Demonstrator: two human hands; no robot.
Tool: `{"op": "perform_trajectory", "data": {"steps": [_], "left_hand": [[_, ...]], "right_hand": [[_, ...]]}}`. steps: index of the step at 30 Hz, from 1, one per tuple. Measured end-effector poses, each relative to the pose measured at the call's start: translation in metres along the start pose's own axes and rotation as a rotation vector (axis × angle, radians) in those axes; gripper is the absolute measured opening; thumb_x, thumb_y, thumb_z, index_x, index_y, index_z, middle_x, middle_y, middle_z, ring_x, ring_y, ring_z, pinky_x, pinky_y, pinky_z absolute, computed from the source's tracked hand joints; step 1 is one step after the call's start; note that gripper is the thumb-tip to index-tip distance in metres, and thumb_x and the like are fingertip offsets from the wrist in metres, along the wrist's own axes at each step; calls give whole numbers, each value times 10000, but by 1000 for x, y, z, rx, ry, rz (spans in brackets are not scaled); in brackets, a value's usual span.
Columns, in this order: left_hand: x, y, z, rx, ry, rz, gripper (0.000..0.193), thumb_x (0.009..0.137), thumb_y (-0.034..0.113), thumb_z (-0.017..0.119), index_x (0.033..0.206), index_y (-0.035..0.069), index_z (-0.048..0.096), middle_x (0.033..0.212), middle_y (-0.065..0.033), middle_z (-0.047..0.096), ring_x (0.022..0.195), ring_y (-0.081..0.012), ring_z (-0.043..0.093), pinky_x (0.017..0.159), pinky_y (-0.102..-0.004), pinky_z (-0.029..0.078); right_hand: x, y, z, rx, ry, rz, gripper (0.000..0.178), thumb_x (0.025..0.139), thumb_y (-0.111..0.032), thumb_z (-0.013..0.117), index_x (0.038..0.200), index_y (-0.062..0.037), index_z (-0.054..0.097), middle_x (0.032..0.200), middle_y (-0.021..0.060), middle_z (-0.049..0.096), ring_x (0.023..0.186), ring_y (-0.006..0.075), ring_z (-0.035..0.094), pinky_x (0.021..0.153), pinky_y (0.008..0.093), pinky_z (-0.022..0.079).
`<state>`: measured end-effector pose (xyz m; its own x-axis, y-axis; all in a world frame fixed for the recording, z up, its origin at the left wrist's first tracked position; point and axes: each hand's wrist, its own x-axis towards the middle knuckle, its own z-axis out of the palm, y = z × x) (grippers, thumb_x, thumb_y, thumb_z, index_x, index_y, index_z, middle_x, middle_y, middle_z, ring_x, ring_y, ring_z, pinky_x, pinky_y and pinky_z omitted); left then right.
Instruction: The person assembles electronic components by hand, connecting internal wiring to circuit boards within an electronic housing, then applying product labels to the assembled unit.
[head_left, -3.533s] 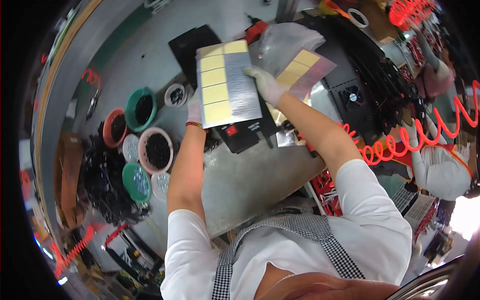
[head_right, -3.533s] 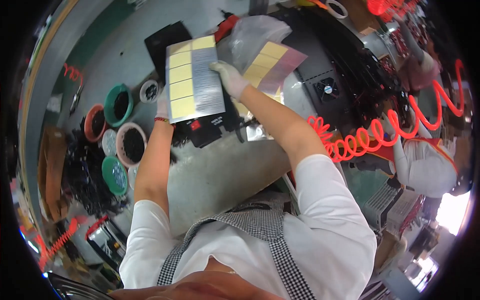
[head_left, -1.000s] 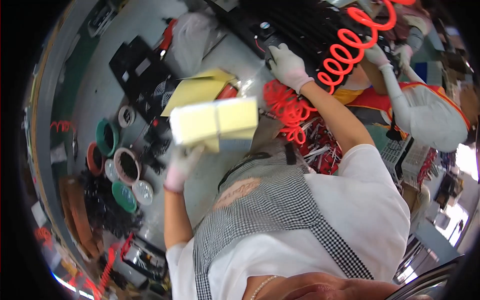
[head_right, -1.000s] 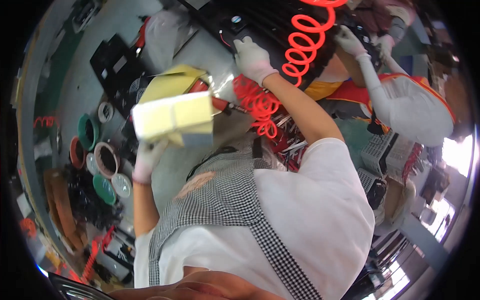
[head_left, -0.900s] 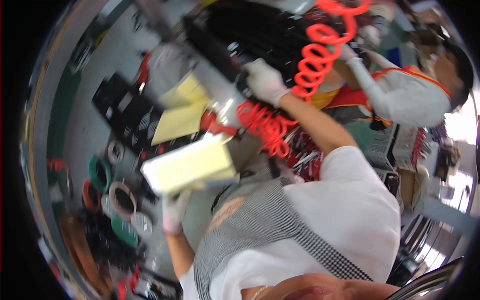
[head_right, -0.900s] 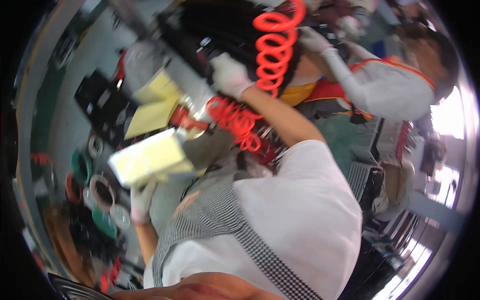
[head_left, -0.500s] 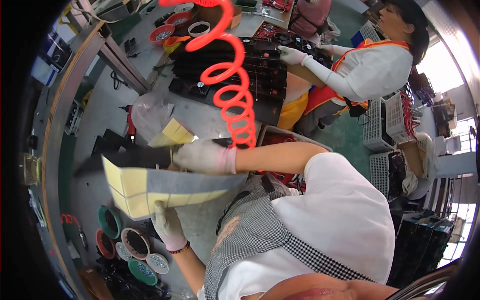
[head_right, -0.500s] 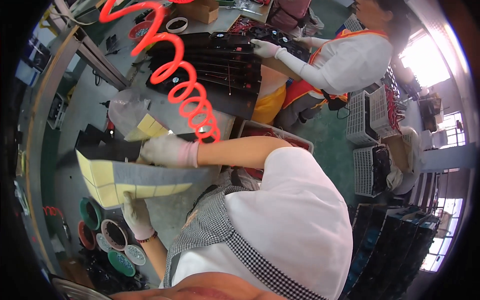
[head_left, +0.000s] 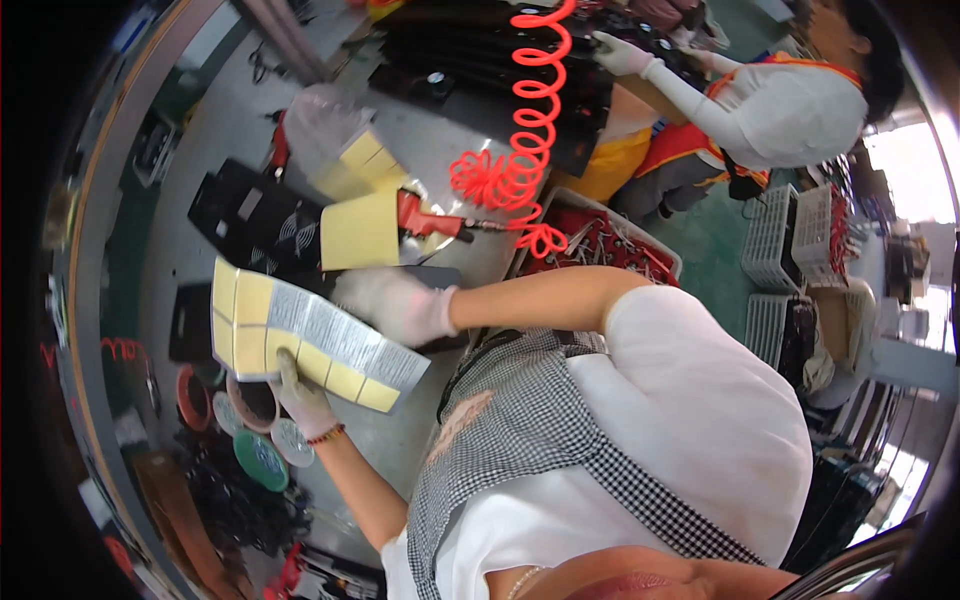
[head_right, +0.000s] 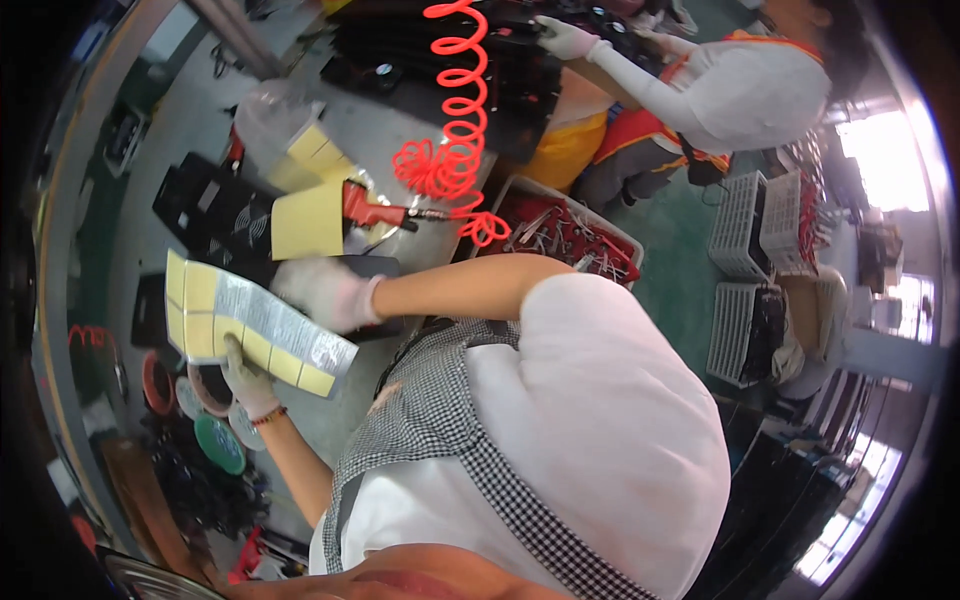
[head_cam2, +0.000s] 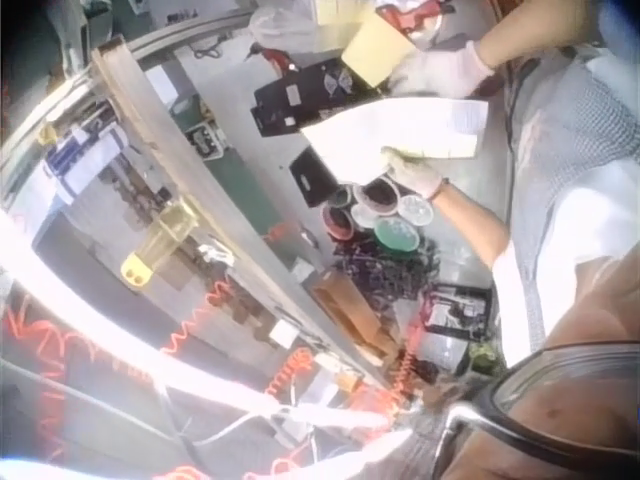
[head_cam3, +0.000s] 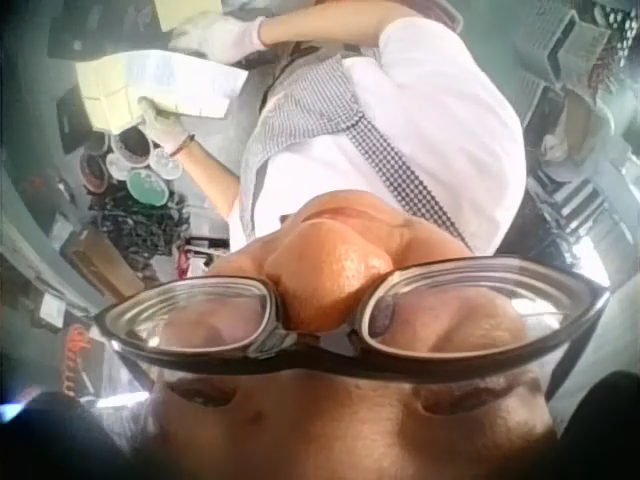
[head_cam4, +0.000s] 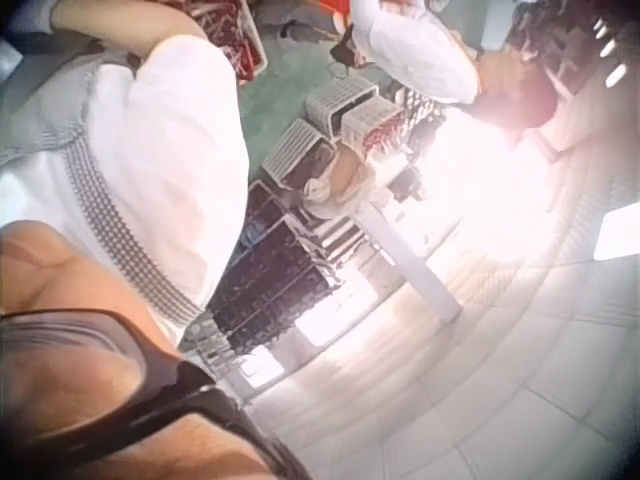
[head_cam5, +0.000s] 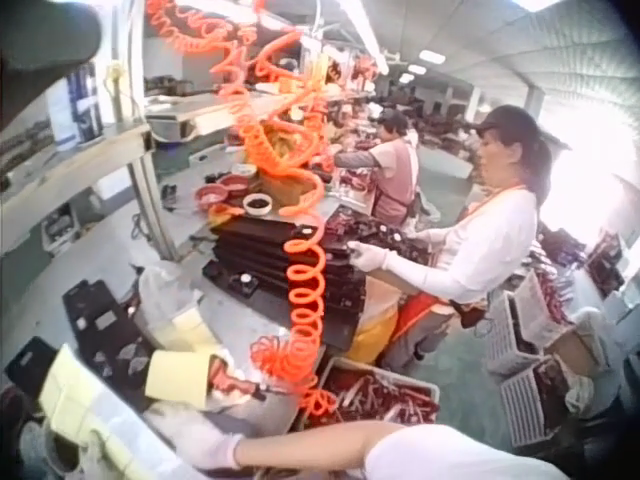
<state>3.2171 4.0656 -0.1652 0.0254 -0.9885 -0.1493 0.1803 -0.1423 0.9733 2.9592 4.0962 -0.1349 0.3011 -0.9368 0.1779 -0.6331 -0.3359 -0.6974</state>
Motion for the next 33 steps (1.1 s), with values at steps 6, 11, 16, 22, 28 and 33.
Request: {"op": "perform_trajectory", "data": {"steps": [6,11,16,22,28,33], "left_hand": [[15,-47,-13,-186,-144,-191,444,974,284,596,1234,-70,529,1194,-101,602,1084,-169,576,940,-313,473],[24,-111,14,-274,-142,-391,395,975,237,593,1229,-64,559,1189,-89,617,1059,-200,608,944,-325,489],[0,-155,-45,987,-302,312,340,956,122,572,1232,-77,573,1187,-109,660,1085,-212,615,985,-288,456],[-20,-46,9,347,20,-402,473,902,245,680,1199,-109,579,1172,-133,661,1045,-203,635,884,-281,497],[-63,7,32,-289,156,-271,479,896,138,681,1245,-127,488,1208,-164,610,1084,-213,621,942,-319,501],[-76,35,52,-157,256,-283,499,903,128,669,1264,-134,446,1223,-174,594,1099,-228,613,956,-327,492]], "right_hand": [[-7,86,38,215,-222,609,657,796,-406,718,1257,34,560,1176,205,630,1083,290,605,961,398,454],[5,173,168,572,-123,448,351,897,-167,597,1218,-25,613,1048,92,680,909,232,634,844,357,498],[-6,130,141,1163,-235,549,363,917,-168,583,1223,26,590,1145,117,670,1027,236,624,917,339,476],[-22,125,53,1055,-249,797,361,971,-266,575,1240,-25,576,1099,61,655,1005,136,624,866,278,513],[24,60,-5,1103,-235,405,540,913,-196,665,1372,-8,453,1272,113,553,1094,165,584,919,333,509],[45,31,-45,1110,-378,161,705,889,-103,642,1493,-52,283,1274,129,559,1122,189,572,969,327,465]]}}
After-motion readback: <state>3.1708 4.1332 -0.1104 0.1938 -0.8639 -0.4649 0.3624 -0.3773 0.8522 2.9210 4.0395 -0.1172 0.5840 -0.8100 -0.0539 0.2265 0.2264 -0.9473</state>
